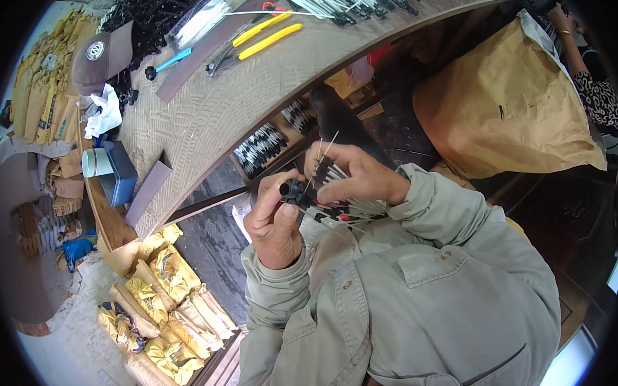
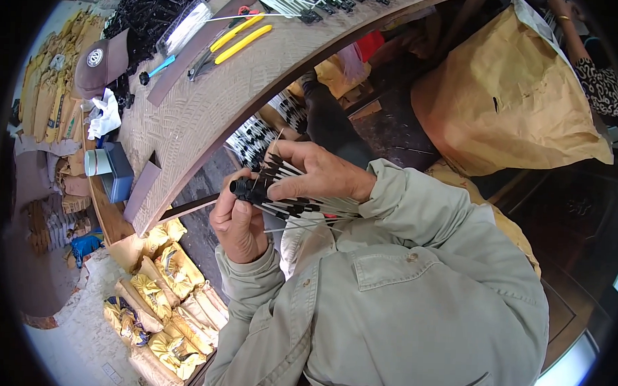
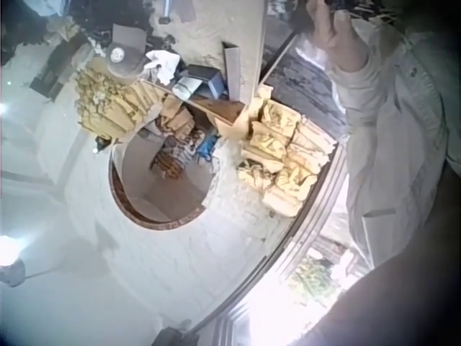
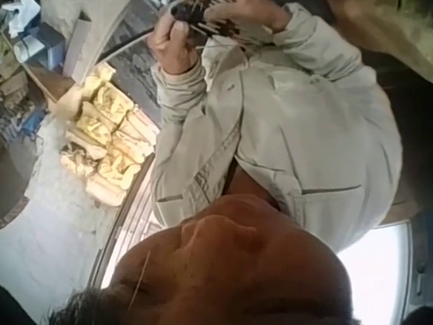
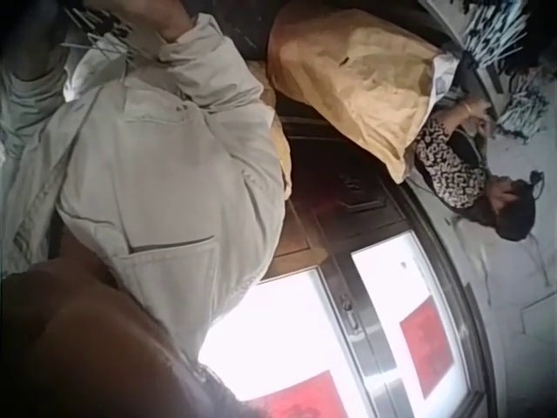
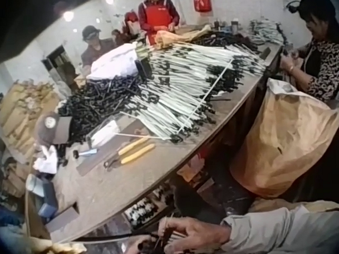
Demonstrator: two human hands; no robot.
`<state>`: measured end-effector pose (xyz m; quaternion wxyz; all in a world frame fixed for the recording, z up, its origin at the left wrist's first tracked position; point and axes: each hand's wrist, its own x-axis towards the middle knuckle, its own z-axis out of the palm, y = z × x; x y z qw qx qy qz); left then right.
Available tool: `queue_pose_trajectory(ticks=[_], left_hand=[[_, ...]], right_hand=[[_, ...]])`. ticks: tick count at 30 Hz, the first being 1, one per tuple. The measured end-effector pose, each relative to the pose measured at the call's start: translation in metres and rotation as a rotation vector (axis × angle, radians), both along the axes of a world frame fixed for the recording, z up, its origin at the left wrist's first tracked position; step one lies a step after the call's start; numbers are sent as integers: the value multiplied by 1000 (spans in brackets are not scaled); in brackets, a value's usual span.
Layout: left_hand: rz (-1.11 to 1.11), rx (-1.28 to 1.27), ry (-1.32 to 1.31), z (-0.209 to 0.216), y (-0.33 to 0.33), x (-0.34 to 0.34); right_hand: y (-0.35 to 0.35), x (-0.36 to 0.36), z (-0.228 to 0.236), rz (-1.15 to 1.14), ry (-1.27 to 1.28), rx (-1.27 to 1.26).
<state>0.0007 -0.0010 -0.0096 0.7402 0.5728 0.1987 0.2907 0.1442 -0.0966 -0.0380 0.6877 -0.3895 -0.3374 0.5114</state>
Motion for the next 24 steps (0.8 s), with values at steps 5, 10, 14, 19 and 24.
queue_pose_trajectory(ticks=[5, 10, 14, 19, 24], left_hand=[[-82, 23, -48, -4, 6, -4], [-29, 48, -72, -4, 6, -6], [-50, 49, -69, -5, 7, -9], [-168, 122, -30, -6, 15, -13], [-297, 127, -56, 0, 19, -10]], right_hand=[[-4, 0, 8, 69, 46, -12], [-4, 5, 16, 19, -225, 91], [-3, 8, 13, 145, -147, 17], [-2, 4, 9, 227, -70, 31], [-3, 1, 0, 285, 111, -12]])
